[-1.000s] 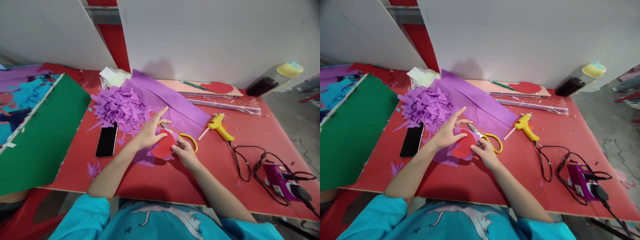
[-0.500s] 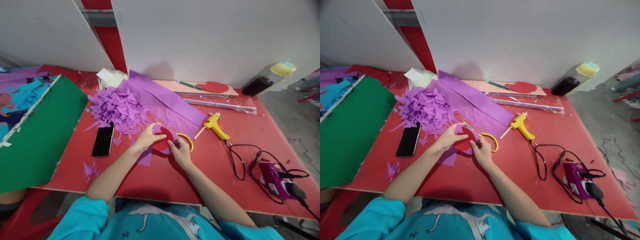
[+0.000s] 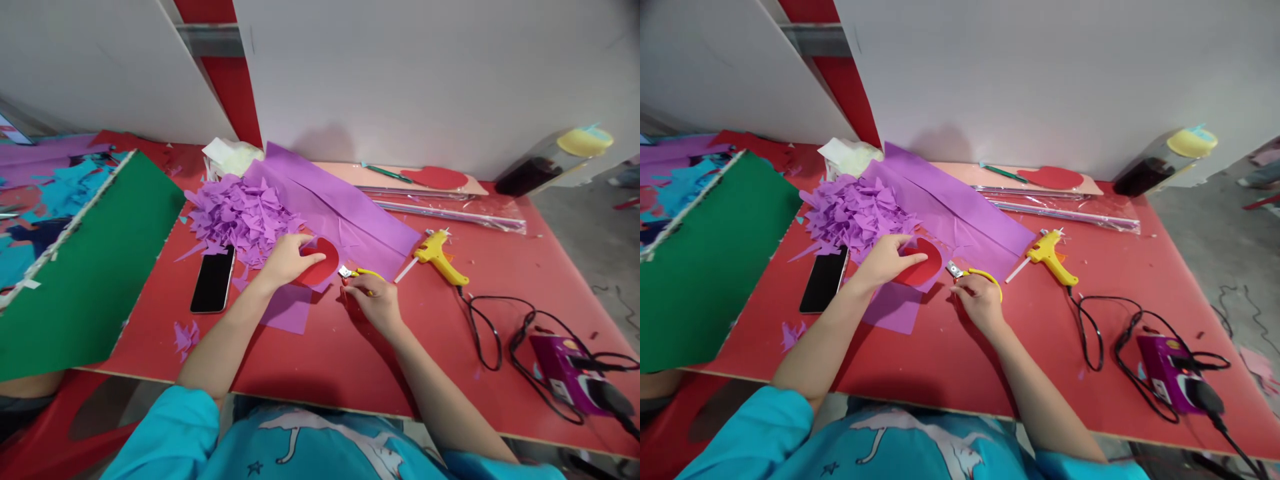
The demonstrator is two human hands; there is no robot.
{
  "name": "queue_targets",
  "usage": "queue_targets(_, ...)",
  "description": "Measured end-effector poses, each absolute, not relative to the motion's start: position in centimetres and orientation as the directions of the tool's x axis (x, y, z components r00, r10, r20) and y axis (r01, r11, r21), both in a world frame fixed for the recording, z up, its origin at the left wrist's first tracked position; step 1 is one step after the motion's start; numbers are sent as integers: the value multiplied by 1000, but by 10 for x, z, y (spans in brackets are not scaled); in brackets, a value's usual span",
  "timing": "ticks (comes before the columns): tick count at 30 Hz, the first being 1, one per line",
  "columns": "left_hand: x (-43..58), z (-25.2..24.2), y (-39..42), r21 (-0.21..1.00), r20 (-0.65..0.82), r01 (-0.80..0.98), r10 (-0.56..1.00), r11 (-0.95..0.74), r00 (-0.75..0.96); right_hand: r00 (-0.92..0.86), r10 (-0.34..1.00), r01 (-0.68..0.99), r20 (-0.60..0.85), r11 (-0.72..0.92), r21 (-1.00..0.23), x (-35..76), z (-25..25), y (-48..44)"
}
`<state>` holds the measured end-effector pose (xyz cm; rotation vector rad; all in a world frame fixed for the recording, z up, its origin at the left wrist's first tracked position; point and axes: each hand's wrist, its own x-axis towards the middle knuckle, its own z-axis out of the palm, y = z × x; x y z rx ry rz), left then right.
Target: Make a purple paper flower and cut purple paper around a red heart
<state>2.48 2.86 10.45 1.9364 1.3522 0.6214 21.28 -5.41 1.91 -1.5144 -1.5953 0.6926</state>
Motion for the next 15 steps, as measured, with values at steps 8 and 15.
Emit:
queue_targets(8,22,116,37,752,28,608,934,-255,357,-86,991,873,104,125,-471,228,15,-58)
queue_targets(15,16,114,37,757,14,600,923,-261,384,-111,982,918,151,159,-363,228,2,-60)
